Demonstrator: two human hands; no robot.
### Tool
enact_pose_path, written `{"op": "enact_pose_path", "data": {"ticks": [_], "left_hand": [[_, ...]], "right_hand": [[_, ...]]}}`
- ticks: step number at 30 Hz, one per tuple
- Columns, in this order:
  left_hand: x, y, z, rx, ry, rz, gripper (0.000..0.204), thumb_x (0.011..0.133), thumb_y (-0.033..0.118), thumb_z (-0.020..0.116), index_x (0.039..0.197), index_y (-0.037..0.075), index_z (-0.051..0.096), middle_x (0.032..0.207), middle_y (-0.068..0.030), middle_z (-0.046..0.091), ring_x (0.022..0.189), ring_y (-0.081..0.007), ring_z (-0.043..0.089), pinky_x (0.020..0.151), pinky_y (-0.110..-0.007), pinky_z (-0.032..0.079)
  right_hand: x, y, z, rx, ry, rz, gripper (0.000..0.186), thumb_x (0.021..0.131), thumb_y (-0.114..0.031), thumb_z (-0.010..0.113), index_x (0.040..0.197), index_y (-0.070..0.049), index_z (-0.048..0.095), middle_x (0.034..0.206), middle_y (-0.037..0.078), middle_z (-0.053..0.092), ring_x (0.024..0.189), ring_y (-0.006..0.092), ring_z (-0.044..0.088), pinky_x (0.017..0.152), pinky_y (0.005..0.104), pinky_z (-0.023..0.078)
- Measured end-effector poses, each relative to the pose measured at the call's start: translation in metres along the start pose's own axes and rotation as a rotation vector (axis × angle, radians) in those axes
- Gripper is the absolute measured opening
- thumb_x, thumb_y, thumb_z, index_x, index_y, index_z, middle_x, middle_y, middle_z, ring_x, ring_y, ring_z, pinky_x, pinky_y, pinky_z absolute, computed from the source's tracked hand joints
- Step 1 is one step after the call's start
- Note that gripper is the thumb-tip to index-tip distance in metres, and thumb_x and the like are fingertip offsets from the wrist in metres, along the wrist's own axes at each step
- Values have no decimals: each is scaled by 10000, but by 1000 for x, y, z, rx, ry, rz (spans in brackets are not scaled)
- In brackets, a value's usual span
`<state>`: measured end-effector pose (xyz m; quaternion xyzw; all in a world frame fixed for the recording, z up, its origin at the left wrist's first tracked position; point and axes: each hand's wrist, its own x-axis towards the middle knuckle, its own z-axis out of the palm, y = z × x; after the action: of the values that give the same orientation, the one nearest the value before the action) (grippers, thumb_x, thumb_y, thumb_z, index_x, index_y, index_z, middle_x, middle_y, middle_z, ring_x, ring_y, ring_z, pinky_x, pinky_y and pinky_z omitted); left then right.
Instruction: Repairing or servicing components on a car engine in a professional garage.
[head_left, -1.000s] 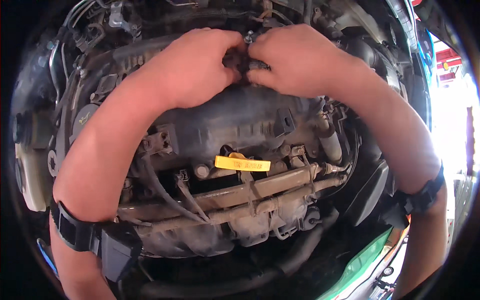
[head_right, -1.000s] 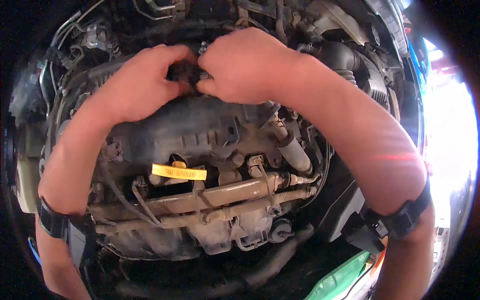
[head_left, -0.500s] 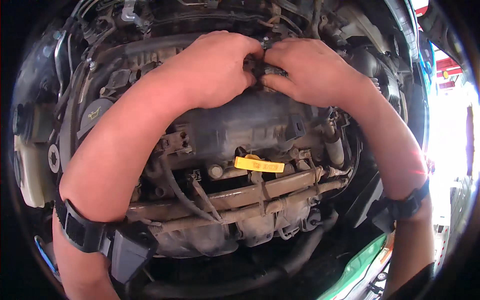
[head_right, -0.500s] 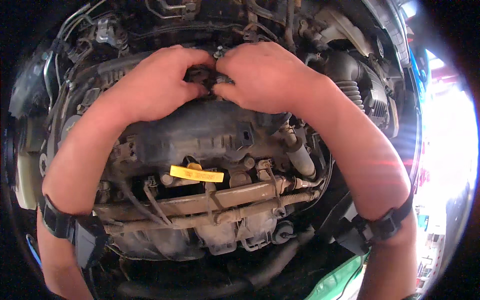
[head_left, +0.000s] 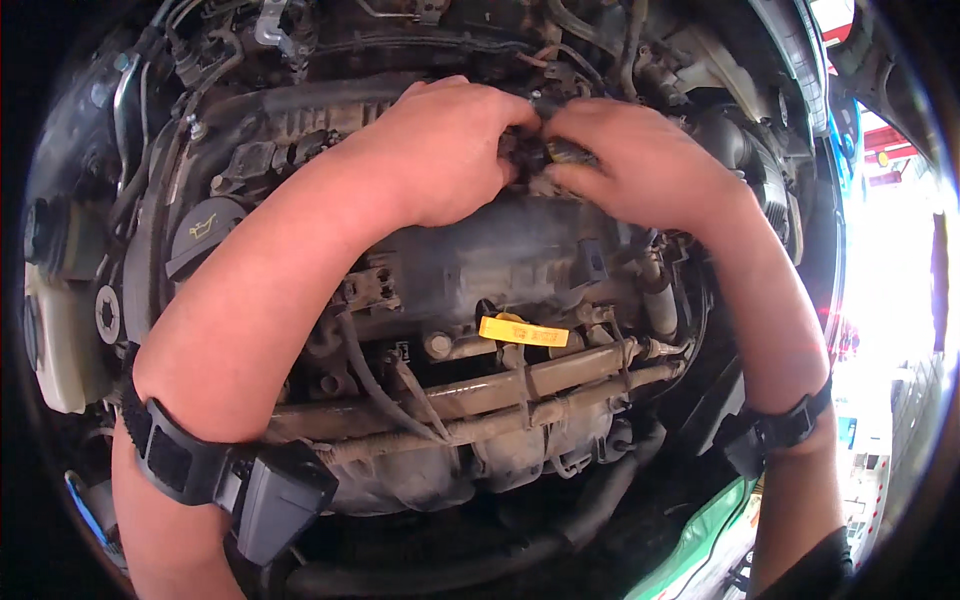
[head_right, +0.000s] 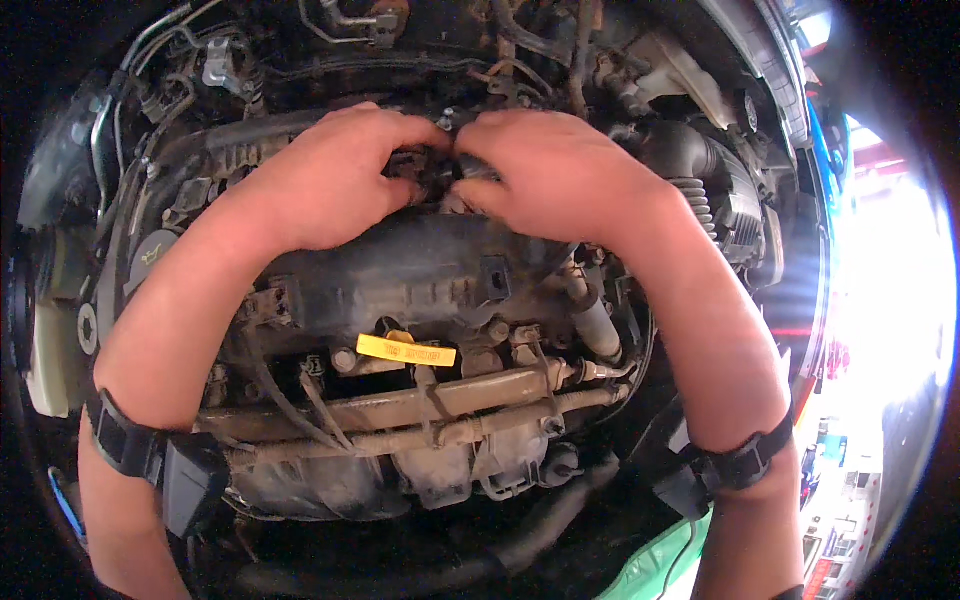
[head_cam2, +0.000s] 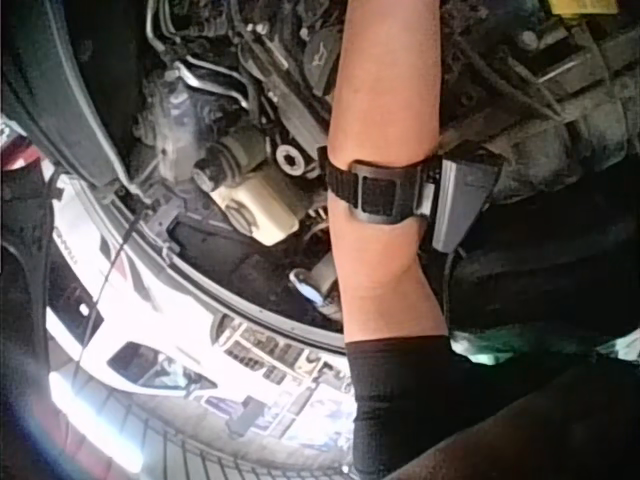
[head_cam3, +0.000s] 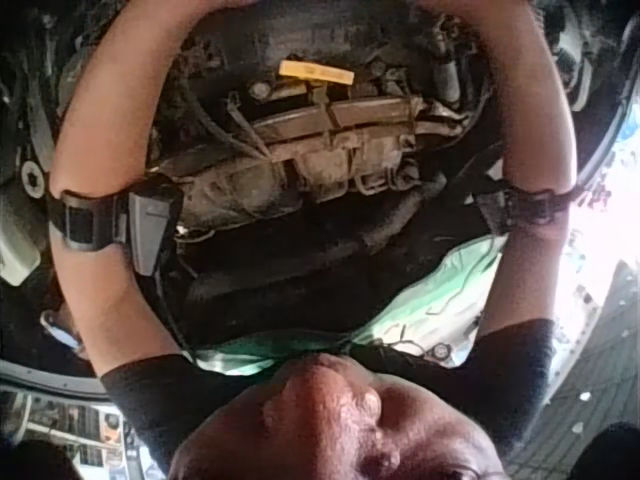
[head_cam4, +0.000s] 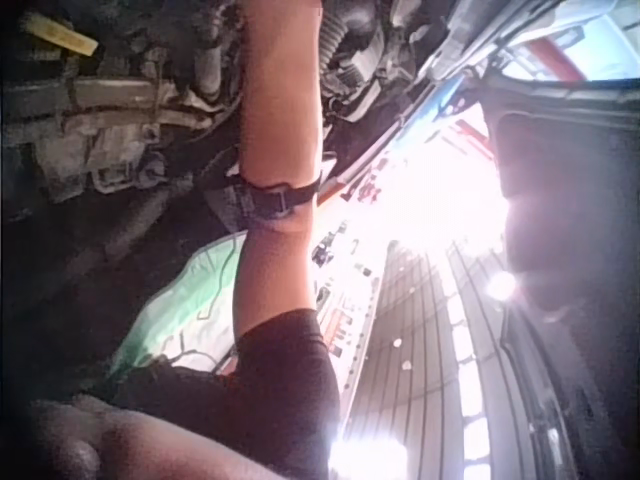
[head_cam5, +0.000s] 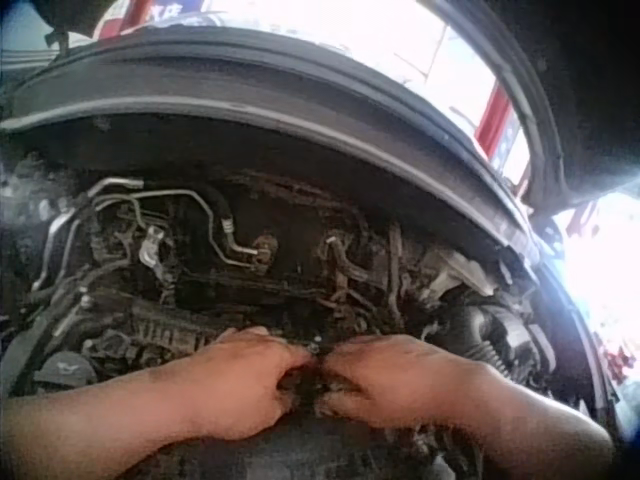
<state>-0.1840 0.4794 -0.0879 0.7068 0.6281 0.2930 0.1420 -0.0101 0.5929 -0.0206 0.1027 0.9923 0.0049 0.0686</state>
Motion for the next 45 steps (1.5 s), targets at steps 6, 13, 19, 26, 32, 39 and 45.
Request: {"op": "enact_pose_path", "data": {"ticks": [6,13,19,26,32,39,45], "left_hand": [[1,1,-3,-10,-13,58,433,763,99,684,1193,70,642,1081,-185,651,1086,-352,577,957,-418,457],[1,9,-8,-34,-26,30,343,768,66,708,1109,43,670,1081,-182,660,1050,-348,610,908,-404,485],[0,23,-13,119,-3,118,236,761,67,734,979,25,655,1026,-150,679,994,-357,628,852,-405,510],[14,38,-17,109,-46,-23,190,773,131,733,905,31,641,908,-169,664,937,-367,625,802,-450,492],[24,49,-21,217,-113,-58,202,751,128,739,913,21,683,912,-197,677,931,-377,636,828,-443,503],[31,62,-18,201,-101,-222,138,732,93,717,840,8,708,874,-217,682,891,-386,659,807,-433,531],[31,58,-20,207,-103,-160,146,726,77,708,844,-7,691,851,-220,674,863,-396,651,778,-445,513]], "right_hand": [[-29,2,-17,99,284,41,360,885,-281,643,1112,-3,616,1064,203,645,1037,391,596,904,447,486],[-54,-19,-12,748,476,435,313,877,-196,652,1119,2,629,1069,188,656,1016,336,623,900,409,485],[-47,-62,42,321,775,276,293,793,-152,670,1059,-44,613,1017,130,605,1005,339,561,884,428,445],[-43,-66,50,132,879,268,270,774,-160,635,1010,-32,603,1014,122,607,973,306,575,888,423,455],[-45,-67,52,156,927,260,273,767,-166,636,1007,-37,617,991,98,601,942,283,573,887,411,459],[-47,-67,51,220,865,293,291,739,-135,654,1013,-42,622,999,98,616,978,288,590,892,409,472],[-47,-67,50,221,860,303,277,737,-144,656,998,-53,632,970,81,612,963,276,590,884,405,475]]}}
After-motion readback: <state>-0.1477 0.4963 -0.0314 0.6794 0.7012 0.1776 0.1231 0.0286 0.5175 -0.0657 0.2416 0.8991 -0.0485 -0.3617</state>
